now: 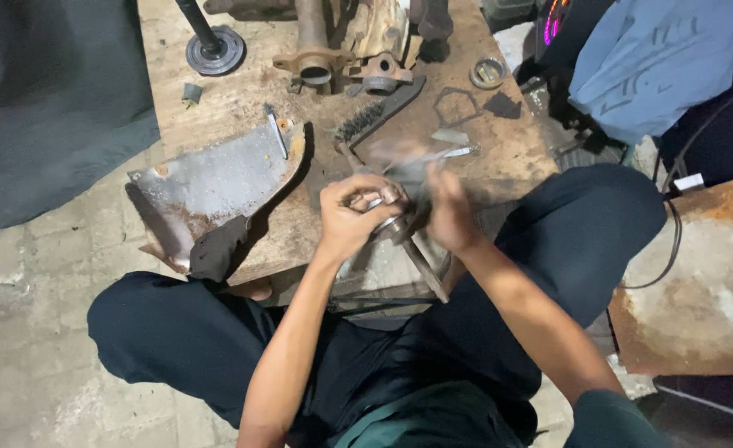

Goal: The person scrubs a metal shaft with a white stick, then wipes the shaft and attached discs with a grey cloth. The person rotates the shaft to clean different sections.

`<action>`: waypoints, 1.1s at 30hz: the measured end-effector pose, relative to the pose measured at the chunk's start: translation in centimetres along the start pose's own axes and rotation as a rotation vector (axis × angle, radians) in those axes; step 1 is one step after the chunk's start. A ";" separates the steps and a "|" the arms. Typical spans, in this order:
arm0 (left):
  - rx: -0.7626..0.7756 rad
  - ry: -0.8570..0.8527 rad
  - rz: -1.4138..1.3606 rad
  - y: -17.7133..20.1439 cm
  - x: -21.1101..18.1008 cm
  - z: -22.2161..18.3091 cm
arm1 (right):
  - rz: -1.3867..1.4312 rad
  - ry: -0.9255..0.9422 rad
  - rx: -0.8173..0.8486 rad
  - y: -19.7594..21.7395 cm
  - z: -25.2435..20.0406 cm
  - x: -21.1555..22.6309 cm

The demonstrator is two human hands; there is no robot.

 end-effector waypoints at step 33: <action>-0.106 -0.004 0.174 -1.6 -1.9 0.3 | 0.024 0.383 -0.165 1.0 2.7 -5.0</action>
Point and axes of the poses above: each hand's wrist, its own z-axis towards the middle knuckle, its own y-axis out of the back of the hand, x = y × z, the point moved 1 cm from there along z, towards the middle knuckle, and after that the axes turned 10 degrees about -y, right-handed, at the moved point
